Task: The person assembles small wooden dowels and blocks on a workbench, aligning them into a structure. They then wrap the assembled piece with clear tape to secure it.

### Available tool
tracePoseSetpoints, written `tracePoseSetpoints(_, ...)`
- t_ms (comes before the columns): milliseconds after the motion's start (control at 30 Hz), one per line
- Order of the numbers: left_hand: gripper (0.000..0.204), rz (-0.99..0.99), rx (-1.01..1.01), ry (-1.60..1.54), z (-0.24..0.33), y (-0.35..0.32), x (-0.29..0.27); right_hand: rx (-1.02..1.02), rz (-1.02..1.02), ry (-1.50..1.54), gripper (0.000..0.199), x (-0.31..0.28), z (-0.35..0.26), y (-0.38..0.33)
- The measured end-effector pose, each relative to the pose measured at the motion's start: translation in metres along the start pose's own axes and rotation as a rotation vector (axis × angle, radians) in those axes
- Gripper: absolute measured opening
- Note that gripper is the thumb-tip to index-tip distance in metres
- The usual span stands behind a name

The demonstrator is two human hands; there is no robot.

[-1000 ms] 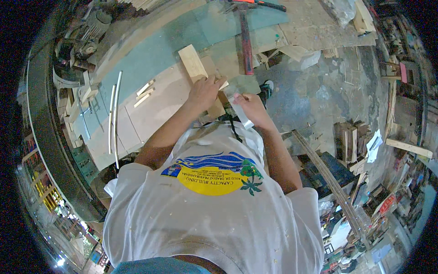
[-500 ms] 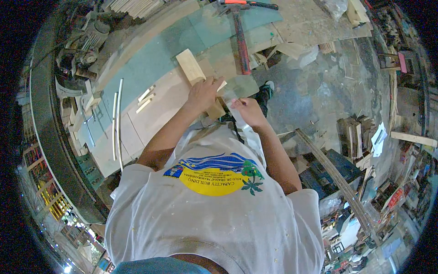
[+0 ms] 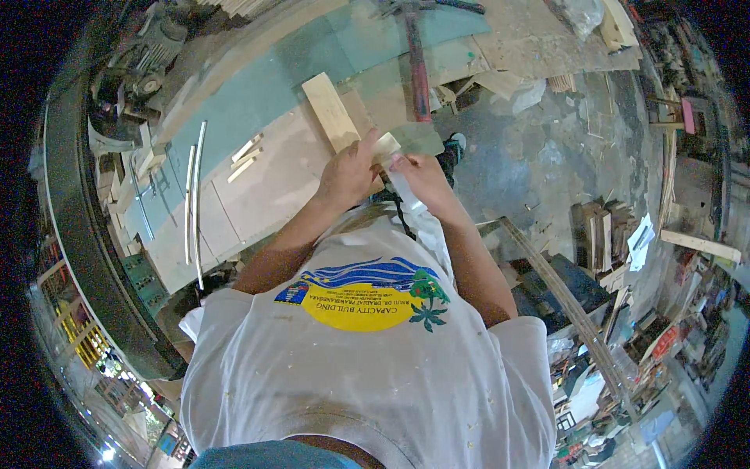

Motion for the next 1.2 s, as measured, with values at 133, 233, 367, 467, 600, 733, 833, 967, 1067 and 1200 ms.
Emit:
tracePoseSetpoints(133,0.064,-0.157,-0.054,0.097,0.01,0.005,-0.014,0.051,-0.01,-0.004,0.038,-0.003,-0.011,0.0)
tracePoseSetpoints(233,0.063,-0.204,-0.034,0.093,0.008,0.004,-0.016,0.095,-0.002,0.005,0.037,-0.001,-0.016,0.001)
tracePoseSetpoints(367,0.063,-0.172,-0.02,0.092,0.004,0.002,-0.012,0.097,-0.034,-0.014,0.037,-0.002,-0.014,0.004)
tracePoseSetpoints(467,0.063,-0.158,-0.01,0.105,0.002,0.003,-0.013,0.087,-0.025,-0.019,0.039,-0.001,-0.008,0.007)
tracePoseSetpoints(600,0.06,-0.13,0.03,0.132,0.001,0.004,-0.017,0.091,-0.022,-0.086,0.043,-0.003,-0.009,0.01)
tracePoseSetpoints(733,0.056,-0.029,0.096,0.132,-0.008,0.003,-0.012,0.094,-0.02,-0.06,0.042,-0.002,-0.02,0.008)
tracePoseSetpoints(833,0.057,-0.022,0.098,0.097,-0.005,0.005,-0.019,0.077,-0.028,-0.091,0.039,-0.004,-0.026,0.008)
tracePoseSetpoints(967,0.058,0.014,0.142,-0.036,0.001,0.009,-0.034,-0.001,-0.08,-0.124,0.032,-0.006,-0.028,0.01)
tracePoseSetpoints(1067,0.059,-0.002,0.174,-0.109,0.007,0.012,-0.047,-0.114,-0.079,-0.137,0.031,-0.008,-0.031,0.01)
tracePoseSetpoints(1200,0.062,-0.111,0.201,-0.139,0.016,0.015,-0.064,-0.172,-0.123,-0.109,0.036,-0.014,-0.037,0.015)
Point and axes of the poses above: each hand's wrist, its own y-axis towards the middle knuckle, its own x-axis out of the palm, z = x × y, the point moved 2 cm from there along y, towards the middle knuckle, and after that the axes turned 2 degrees about -z, right-handed, at the moved point
